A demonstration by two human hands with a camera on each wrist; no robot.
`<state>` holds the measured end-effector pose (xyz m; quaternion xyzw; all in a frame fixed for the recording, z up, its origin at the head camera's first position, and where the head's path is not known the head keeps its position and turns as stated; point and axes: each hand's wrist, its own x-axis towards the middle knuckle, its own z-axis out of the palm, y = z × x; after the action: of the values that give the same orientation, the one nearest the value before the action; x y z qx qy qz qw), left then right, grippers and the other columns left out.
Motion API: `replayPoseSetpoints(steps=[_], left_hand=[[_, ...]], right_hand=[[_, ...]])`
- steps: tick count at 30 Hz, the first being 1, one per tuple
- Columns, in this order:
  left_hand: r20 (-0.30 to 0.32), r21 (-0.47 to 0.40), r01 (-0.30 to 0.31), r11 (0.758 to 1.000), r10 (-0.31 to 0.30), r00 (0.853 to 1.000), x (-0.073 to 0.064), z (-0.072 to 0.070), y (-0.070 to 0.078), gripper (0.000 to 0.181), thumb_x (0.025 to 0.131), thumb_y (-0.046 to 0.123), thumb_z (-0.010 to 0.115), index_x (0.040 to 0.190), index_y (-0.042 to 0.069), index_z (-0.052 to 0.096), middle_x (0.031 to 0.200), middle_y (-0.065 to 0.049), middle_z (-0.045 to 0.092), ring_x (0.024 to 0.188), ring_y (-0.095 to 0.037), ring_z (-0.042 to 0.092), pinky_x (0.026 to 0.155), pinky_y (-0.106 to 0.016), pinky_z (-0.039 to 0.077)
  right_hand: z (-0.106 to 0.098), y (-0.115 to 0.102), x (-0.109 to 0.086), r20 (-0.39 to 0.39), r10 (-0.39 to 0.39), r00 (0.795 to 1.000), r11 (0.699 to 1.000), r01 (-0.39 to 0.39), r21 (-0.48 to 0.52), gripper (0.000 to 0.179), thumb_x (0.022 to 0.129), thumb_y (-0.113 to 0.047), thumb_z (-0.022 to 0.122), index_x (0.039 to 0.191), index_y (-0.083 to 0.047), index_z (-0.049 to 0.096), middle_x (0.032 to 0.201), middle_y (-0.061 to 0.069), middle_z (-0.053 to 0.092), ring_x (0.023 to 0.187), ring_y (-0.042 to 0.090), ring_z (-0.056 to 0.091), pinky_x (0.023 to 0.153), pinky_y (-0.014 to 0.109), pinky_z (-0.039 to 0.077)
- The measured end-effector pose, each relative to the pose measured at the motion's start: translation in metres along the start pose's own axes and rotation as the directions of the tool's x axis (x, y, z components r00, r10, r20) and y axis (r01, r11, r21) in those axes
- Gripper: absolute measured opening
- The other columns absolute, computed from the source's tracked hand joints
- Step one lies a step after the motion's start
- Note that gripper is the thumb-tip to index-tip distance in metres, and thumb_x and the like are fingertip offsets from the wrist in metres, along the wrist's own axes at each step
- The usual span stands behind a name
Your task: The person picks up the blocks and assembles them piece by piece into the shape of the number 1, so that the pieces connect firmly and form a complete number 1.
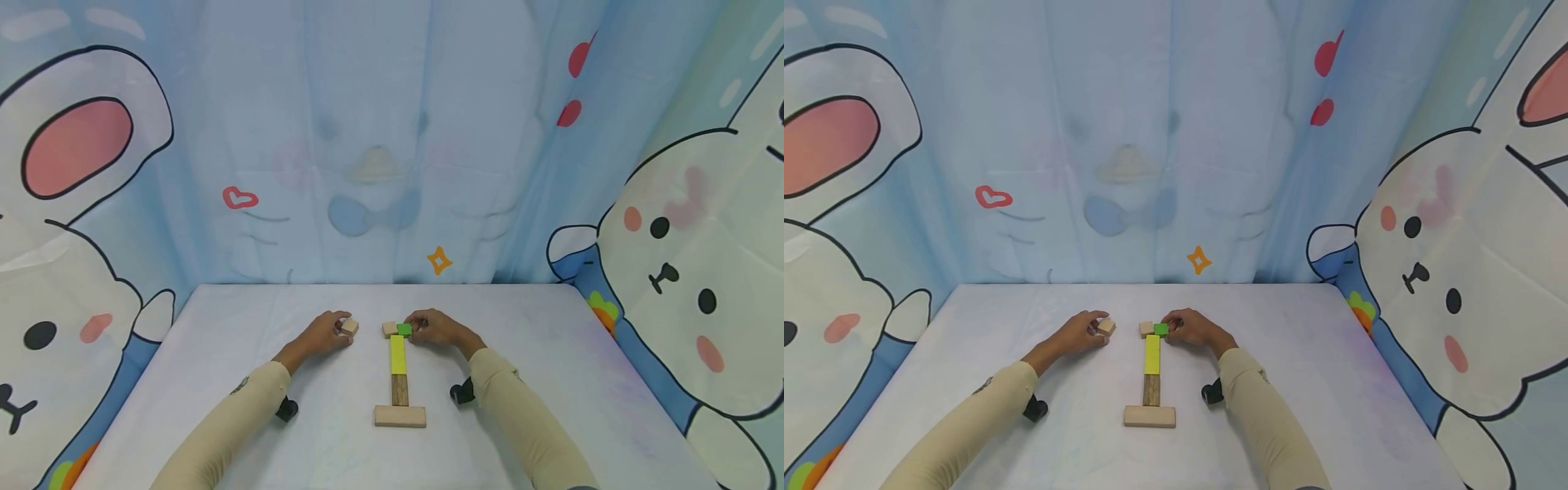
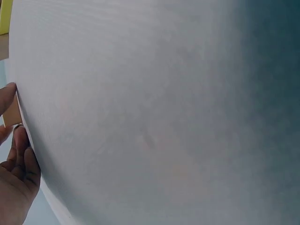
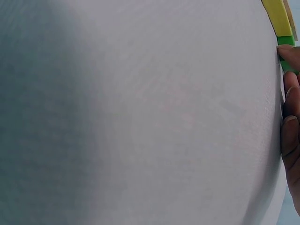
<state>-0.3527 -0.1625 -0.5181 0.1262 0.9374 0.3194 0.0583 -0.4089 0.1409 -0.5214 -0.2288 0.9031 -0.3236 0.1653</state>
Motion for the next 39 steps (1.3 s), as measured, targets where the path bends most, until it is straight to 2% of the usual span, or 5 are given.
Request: replayPoseSetpoints(steps=[5,11,18,32,39], left_hand=[[0.005,-0.014,-0.005,1.000,0.005,1.000,0.0000,-0.0020,-0.0016,0.047,0.091,0.015,0.074,0.134,0.004,0.059,0.113,-0.013,0.064,0.099,-0.022,0.060,0.091,-0.043,0.050],[0.008,-0.061,-0.018,0.998,0.019,1.000,-0.0010,-0.0031,-0.0029,0.034,0.091,0.011,0.073,0.122,0.003,0.064,0.096,-0.006,0.066,0.085,-0.016,0.058,0.081,-0.035,0.049],[0.006,-0.063,-0.015,0.998,0.015,1.000,-0.0020,-0.0042,-0.0045,0.032,0.090,0.013,0.075,0.119,0.003,0.064,0.091,-0.003,0.065,0.081,-0.013,0.057,0.077,-0.031,0.047],[0.007,-0.074,0.031,0.997,-0.031,0.999,-0.0057,-0.0048,-0.0055,0.032,0.090,0.016,0.076,0.117,0.003,0.065,0.090,-0.001,0.063,0.080,-0.013,0.055,0.074,-0.028,0.046],[-0.003,-0.101,0.027,0.994,-0.028,1.000,-0.0095,-0.0053,-0.0048,0.032,0.088,0.015,0.077,0.115,0.002,0.066,0.087,-0.002,0.062,0.077,-0.013,0.054,0.069,-0.026,0.044]], right_hand=[[0.0005,0.0003,0.0004,-0.002,-0.007,1.000,1.000,0.007,0.000,0.036,0.089,-0.017,0.075,0.123,-0.007,0.067,0.094,0.000,0.061,0.088,0.015,0.051,0.081,0.031,0.044],[0.0014,0.0001,0.0006,-0.005,-0.006,1.000,1.000,0.006,-0.011,0.036,0.089,-0.017,0.075,0.123,-0.007,0.067,0.094,0.000,0.061,0.087,0.015,0.051,0.081,0.031,0.043],[0.0019,-0.0013,0.0014,-0.005,0.003,1.000,1.000,-0.003,-0.005,0.036,0.089,-0.018,0.075,0.123,-0.009,0.067,0.094,0.000,0.061,0.087,0.015,0.051,0.080,0.031,0.043],[-0.0020,0.0036,0.0021,0.013,-0.066,0.998,0.998,0.065,0.015,0.038,0.088,-0.015,0.075,0.123,-0.004,0.066,0.094,0.001,0.062,0.084,0.014,0.051,0.077,0.030,0.044],[-0.0023,0.0021,0.0017,0.015,-0.063,0.998,0.998,0.062,0.023,0.037,0.088,-0.015,0.076,0.122,-0.004,0.067,0.093,0.002,0.061,0.083,0.014,0.051,0.076,0.030,0.044]])
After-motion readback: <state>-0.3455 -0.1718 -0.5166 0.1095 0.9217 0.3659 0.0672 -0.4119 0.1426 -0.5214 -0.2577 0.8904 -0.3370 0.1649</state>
